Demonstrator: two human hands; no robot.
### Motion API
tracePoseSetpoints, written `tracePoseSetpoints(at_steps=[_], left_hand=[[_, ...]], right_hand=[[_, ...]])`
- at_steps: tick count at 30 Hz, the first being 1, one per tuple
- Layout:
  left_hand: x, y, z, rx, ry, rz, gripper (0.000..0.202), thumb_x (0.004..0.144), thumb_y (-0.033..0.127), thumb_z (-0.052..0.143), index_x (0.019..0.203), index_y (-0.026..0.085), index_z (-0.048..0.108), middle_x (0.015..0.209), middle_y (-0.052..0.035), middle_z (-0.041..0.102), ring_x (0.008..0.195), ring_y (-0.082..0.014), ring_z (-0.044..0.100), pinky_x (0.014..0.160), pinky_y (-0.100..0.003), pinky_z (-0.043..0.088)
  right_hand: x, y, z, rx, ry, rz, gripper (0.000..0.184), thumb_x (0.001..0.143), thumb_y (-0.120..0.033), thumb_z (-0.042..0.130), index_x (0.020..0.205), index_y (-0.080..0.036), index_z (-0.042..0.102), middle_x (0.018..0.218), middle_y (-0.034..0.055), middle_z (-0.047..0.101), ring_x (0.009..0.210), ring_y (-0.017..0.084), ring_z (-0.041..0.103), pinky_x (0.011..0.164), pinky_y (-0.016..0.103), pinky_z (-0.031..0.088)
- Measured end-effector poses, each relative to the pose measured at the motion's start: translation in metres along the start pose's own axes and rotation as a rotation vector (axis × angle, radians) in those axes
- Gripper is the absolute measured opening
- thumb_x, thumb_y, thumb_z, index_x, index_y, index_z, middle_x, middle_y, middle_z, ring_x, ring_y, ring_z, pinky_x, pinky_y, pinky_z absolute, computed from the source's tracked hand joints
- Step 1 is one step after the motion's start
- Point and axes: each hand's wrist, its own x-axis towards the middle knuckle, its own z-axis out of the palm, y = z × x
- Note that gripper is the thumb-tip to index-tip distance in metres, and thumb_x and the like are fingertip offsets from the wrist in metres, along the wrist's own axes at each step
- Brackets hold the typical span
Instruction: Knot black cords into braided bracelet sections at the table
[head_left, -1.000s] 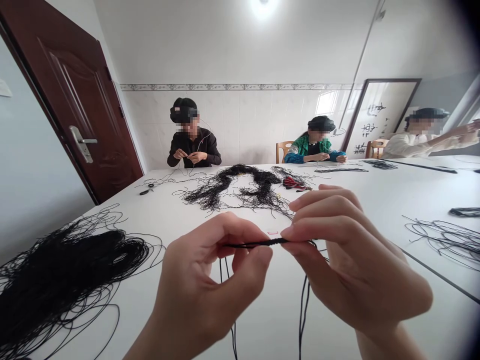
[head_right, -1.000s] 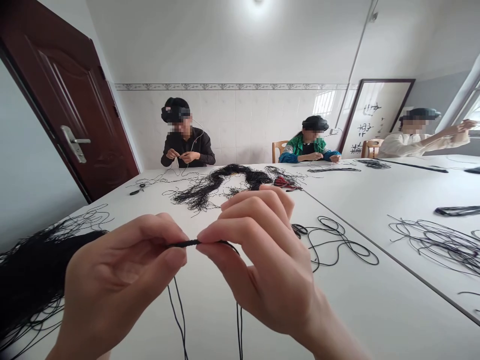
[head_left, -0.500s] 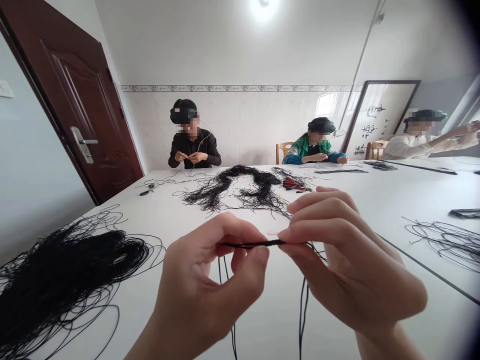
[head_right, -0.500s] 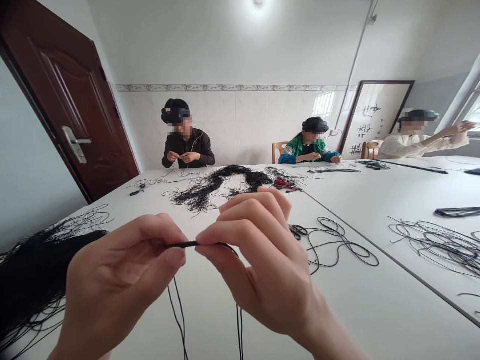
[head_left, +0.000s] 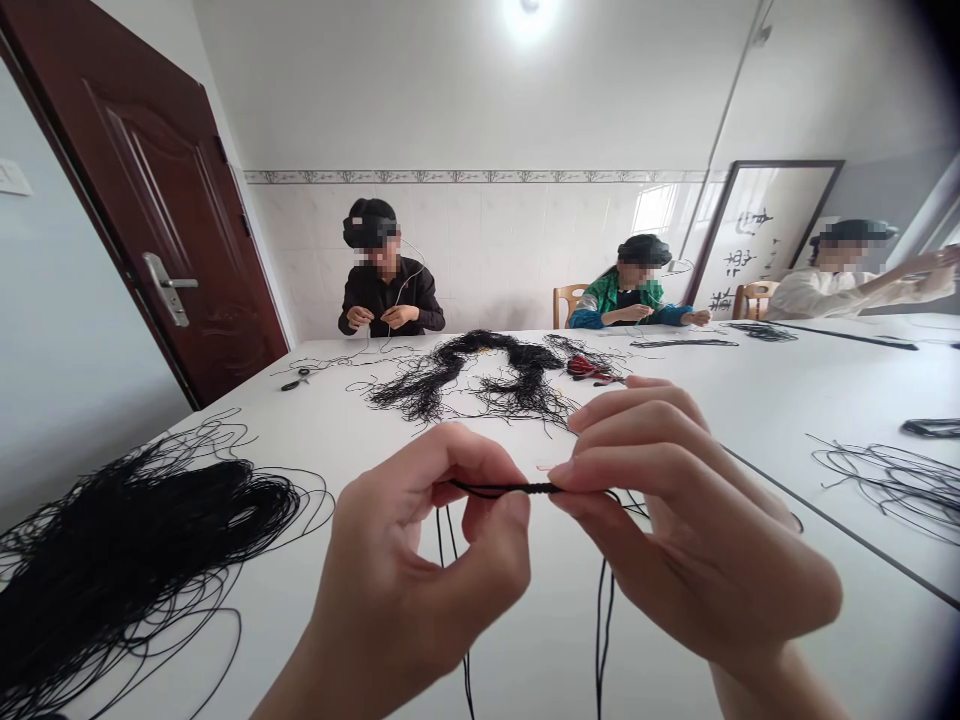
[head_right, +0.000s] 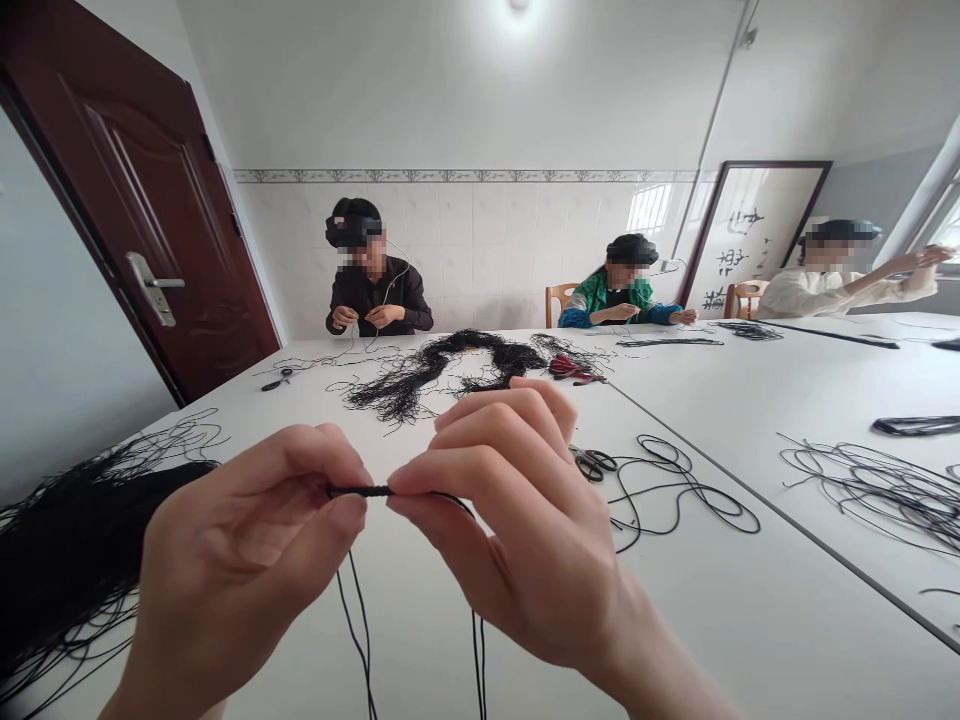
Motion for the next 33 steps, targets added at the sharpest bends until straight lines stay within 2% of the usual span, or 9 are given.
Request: tracePoseSetpoints(at_steps=[5,12,18,22,30,33], left_hand=[[0.002,-0.0011,-0.0026,0.049,-0.055,0.042,0.019,0.07,0.005,0.059,0.068,0.023,0.061,0.057,0.008,0.057,0.048,-0.0054,0.051,0.044,-0.012,0.044],[-0.0008,-0.0038,0.0022,-0.009,0.058,0.028,0.02,0.069,0.005,0.059,0.068,0.025,0.062,0.057,0.0093,0.058,0.049,-0.0045,0.054,0.052,-0.009,0.05],[-0.0001,-0.0033,-0.0014,0.062,-0.027,0.048,0.019,0.07,0.006,0.062,0.07,0.025,0.065,0.06,0.0073,0.062,0.052,-0.0066,0.054,0.052,-0.012,0.051],[-0.0002,-0.0023,0.0006,0.042,0.014,0.032,0.018,0.07,0.006,0.062,0.068,0.024,0.065,0.058,0.0068,0.061,0.051,-0.0073,0.054,0.051,-0.014,0.051],[-0.0001,-0.0033,0.0001,0.042,0.001,0.068,0.022,0.069,0.004,0.062,0.07,0.025,0.066,0.059,0.0072,0.063,0.051,-0.0076,0.055,0.053,-0.015,0.053],[-0.0012,-0.0029,0.0008,0.004,0.008,0.078,0.026,0.068,0.002,0.061,0.071,0.026,0.069,0.06,0.0084,0.064,0.053,-0.0063,0.057,0.057,-0.012,0.054]], right_hand=[[0.0002,-0.0008,0.0012,-0.005,0.005,0.006,0.017,0.08,-0.001,0.066,0.09,-0.015,0.061,0.074,0.0012,0.062,0.079,0.017,0.059,0.075,0.041,0.046],[-0.0013,0.0007,0.0013,-0.004,0.033,0.017,0.019,0.079,0.002,0.065,0.089,-0.014,0.06,0.075,0.0026,0.061,0.082,0.018,0.059,0.076,0.043,0.046],[-0.0021,0.0014,0.0008,-0.02,0.03,0.007,0.018,0.081,-0.001,0.065,0.09,-0.015,0.06,0.076,0.0014,0.062,0.081,0.017,0.06,0.076,0.042,0.047],[-0.0018,0.0015,0.0003,-0.018,0.029,0.008,0.018,0.081,-0.002,0.065,0.091,-0.017,0.061,0.076,0.0013,0.062,0.081,0.018,0.06,0.076,0.042,0.047],[-0.0005,-0.001,-0.0006,-0.028,0.024,0.023,0.02,0.08,-0.001,0.065,0.091,-0.017,0.061,0.076,0.0011,0.063,0.081,0.018,0.061,0.073,0.041,0.047],[-0.0005,-0.0002,-0.0007,-0.041,0.026,0.027,0.02,0.08,-0.001,0.066,0.09,-0.017,0.061,0.075,0.0009,0.063,0.082,0.018,0.061,0.072,0.041,0.048]])
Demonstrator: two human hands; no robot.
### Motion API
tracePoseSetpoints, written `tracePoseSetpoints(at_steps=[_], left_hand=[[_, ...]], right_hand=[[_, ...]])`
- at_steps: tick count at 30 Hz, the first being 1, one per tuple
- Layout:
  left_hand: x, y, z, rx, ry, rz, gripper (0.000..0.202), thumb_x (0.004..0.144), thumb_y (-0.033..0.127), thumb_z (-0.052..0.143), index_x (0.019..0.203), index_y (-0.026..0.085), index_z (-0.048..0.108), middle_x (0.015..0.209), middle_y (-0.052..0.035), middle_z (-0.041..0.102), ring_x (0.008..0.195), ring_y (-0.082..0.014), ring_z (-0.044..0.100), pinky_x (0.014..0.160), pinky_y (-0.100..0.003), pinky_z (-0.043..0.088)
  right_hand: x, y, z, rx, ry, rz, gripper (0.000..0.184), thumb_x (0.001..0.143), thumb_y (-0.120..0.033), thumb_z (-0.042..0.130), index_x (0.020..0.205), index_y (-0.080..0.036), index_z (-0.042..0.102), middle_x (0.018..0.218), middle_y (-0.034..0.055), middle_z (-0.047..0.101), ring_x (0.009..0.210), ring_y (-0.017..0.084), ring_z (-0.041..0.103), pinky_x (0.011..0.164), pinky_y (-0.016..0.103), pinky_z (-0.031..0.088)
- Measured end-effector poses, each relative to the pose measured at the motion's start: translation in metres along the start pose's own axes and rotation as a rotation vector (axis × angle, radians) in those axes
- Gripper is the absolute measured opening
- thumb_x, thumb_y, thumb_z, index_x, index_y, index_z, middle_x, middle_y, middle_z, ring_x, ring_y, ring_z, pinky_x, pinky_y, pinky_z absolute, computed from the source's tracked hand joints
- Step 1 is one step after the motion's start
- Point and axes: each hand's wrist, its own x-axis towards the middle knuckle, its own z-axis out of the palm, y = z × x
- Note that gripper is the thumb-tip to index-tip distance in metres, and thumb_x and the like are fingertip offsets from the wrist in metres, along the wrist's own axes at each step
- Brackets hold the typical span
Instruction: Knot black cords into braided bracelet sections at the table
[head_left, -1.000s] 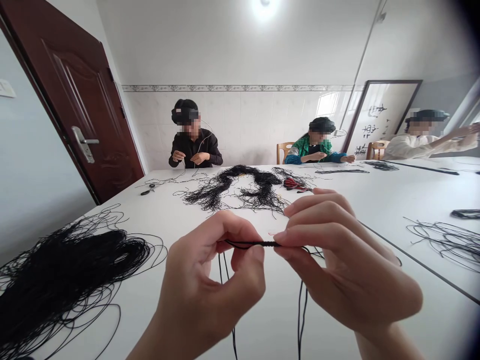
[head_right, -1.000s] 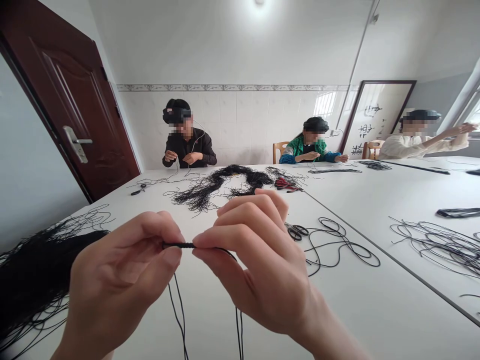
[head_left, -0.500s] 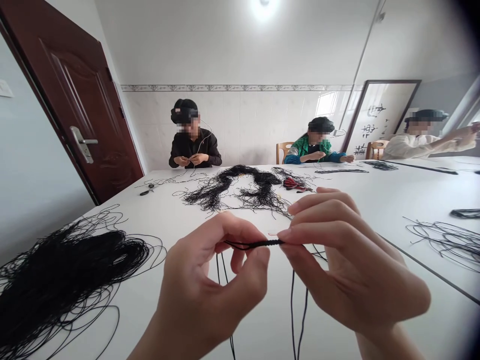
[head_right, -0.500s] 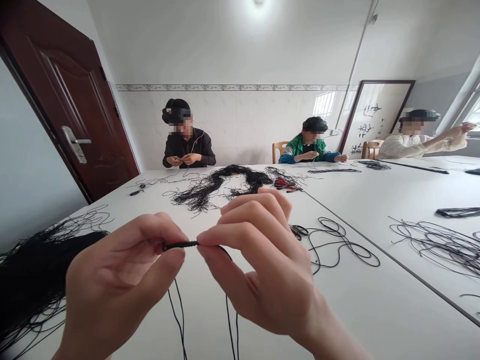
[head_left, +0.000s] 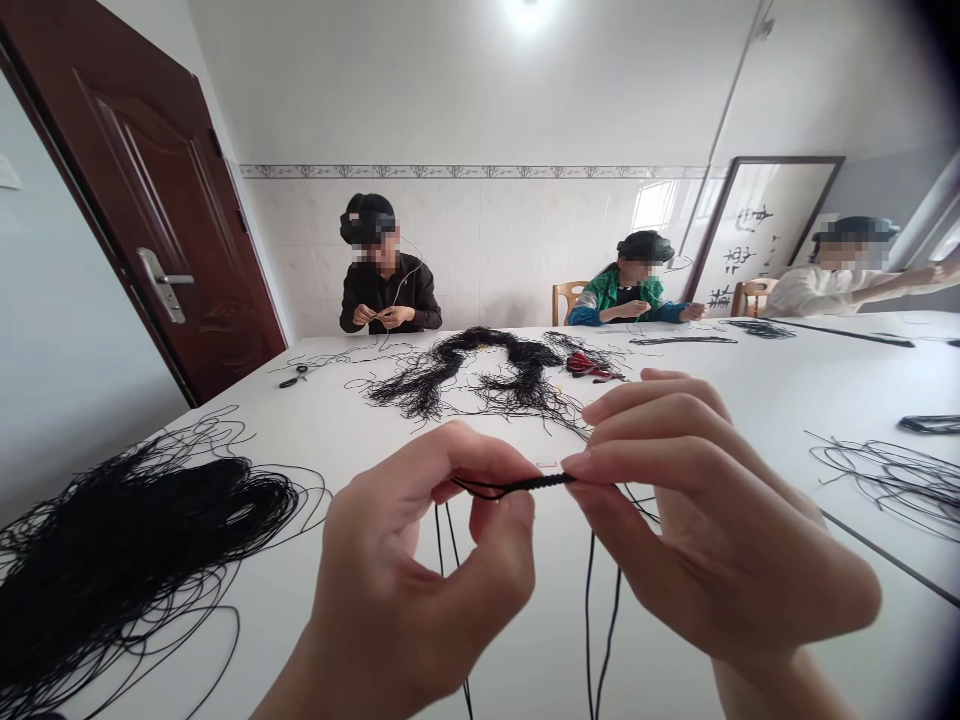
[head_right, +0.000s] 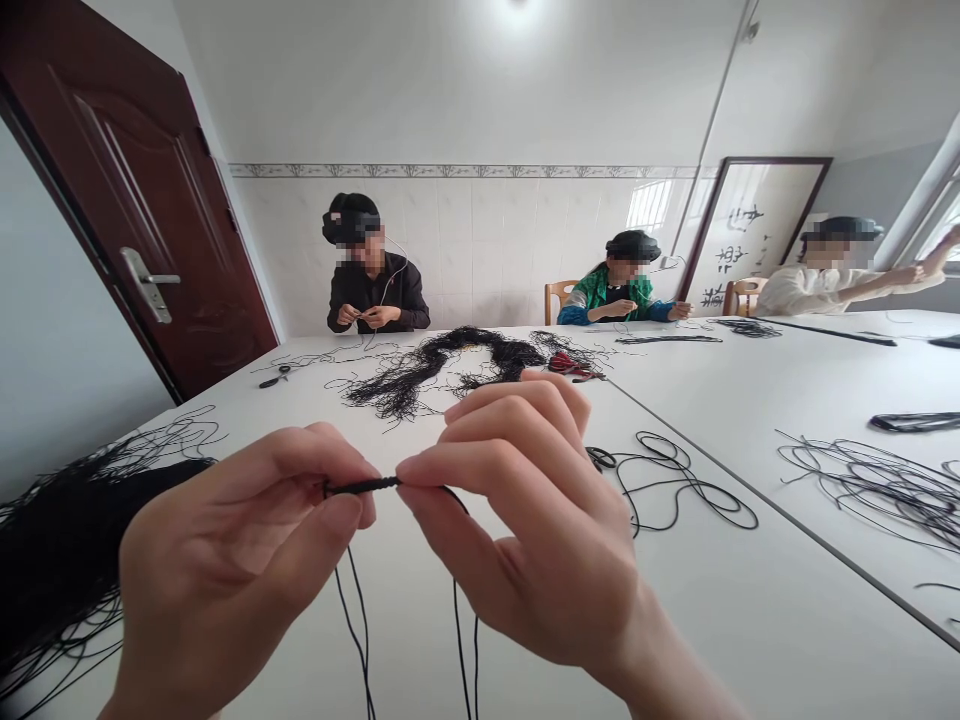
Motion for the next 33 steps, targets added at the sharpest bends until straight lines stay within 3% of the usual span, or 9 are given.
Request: tracePoseSetpoints(at_steps=[7,11,18,29,33], left_hand=[[-0.001,0.003,0.002,-0.086,0.087,-0.08,0.025,0.069,0.003,0.06,0.069,0.026,0.07,0.058,0.0084,0.065,0.052,-0.0061,0.06,0.052,-0.01,0.054],[-0.001,0.002,0.0,-0.046,0.078,-0.054,0.022,0.069,0.004,0.062,0.069,0.025,0.068,0.058,0.0071,0.064,0.051,-0.008,0.059,0.053,-0.014,0.056],[-0.002,0.0,-0.001,-0.003,0.073,0.013,0.025,0.07,0.003,0.06,0.07,0.027,0.066,0.059,0.0114,0.062,0.049,-0.0023,0.055,0.054,-0.005,0.051],[-0.002,0.002,0.0,0.035,0.084,-0.011,0.024,0.068,0.005,0.062,0.068,0.028,0.067,0.059,0.0102,0.062,0.048,-0.0047,0.051,0.045,-0.01,0.046],[-0.002,0.001,-0.002,0.077,0.088,-0.036,0.02,0.069,0.007,0.063,0.067,0.027,0.066,0.059,0.0093,0.063,0.048,-0.0059,0.052,0.044,-0.012,0.046]], right_hand=[[0.002,-0.001,-0.003,-0.035,0.023,-0.011,0.02,0.08,0.0,0.066,0.088,-0.018,0.06,0.074,0.0006,0.063,0.08,0.018,0.061,0.071,0.041,0.048],[0.002,-0.005,-0.004,-0.039,0.021,0.002,0.02,0.081,-0.001,0.066,0.088,-0.018,0.061,0.074,0.0004,0.062,0.08,0.018,0.061,0.071,0.041,0.048],[0.002,0.001,-0.002,-0.026,0.018,-0.037,0.02,0.08,-0.001,0.066,0.089,-0.017,0.061,0.075,0.001,0.062,0.081,0.018,0.06,0.07,0.04,0.047],[0.0,-0.001,-0.002,-0.004,0.006,-0.02,0.023,0.078,0.002,0.066,0.089,-0.017,0.06,0.075,0.0014,0.061,0.081,0.019,0.06,0.071,0.041,0.046],[-0.003,-0.015,-0.014,-0.054,-0.03,0.055,0.026,0.081,-0.006,0.068,0.1,-0.024,0.061,0.086,0.0041,0.063,0.09,0.022,0.061,0.082,0.045,0.047]])
